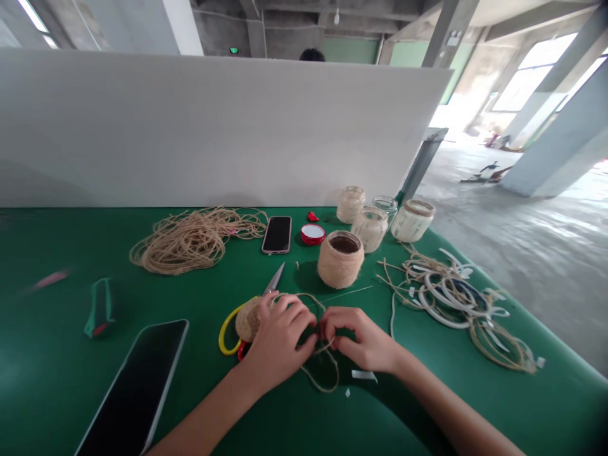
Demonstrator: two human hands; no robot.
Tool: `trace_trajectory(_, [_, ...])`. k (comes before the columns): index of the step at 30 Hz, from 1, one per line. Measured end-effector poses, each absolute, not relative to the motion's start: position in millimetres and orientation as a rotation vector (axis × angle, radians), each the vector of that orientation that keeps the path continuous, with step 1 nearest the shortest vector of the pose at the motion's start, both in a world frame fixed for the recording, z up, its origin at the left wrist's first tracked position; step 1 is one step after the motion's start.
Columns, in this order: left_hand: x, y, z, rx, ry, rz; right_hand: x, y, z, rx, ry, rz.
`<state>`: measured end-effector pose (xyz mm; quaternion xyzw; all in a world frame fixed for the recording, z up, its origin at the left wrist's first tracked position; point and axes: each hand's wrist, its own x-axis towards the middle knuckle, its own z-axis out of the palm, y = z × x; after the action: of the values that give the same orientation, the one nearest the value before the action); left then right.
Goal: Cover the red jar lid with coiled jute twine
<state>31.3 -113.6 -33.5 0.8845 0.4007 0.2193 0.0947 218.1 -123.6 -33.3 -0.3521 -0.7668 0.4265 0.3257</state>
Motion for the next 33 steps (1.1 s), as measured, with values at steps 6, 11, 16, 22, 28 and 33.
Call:
trace_trajectory(6, [31,-113,-32,2.597,1.096,0.587,218,-123,-34,-0.926,-2.001,1.185])
trace_trajectory(11, [30,-113,-31,2.619,1.084,0.546,217,-124,-35,-0.942,-2.016,1.207])
trace_trajectory(16, [27,-114,-30,2.670,1.061,0.569,216,-125,-33,-0.934,-2.001,1.224])
trace_trajectory(22, [20,-107,-24,2.605,1.089,0.735,218,-124,-30,-0.979,-2.023,1.216])
trace_trajectory(28, [6,-98,-16,1.925,1.325,1.062,219,-125,-30,-0.951,-2.119,1.208])
trace_trajectory(33, [-3,-84,-20,1.219,1.250,1.348,218,-127,-31,-0.930,-2.236,1.139])
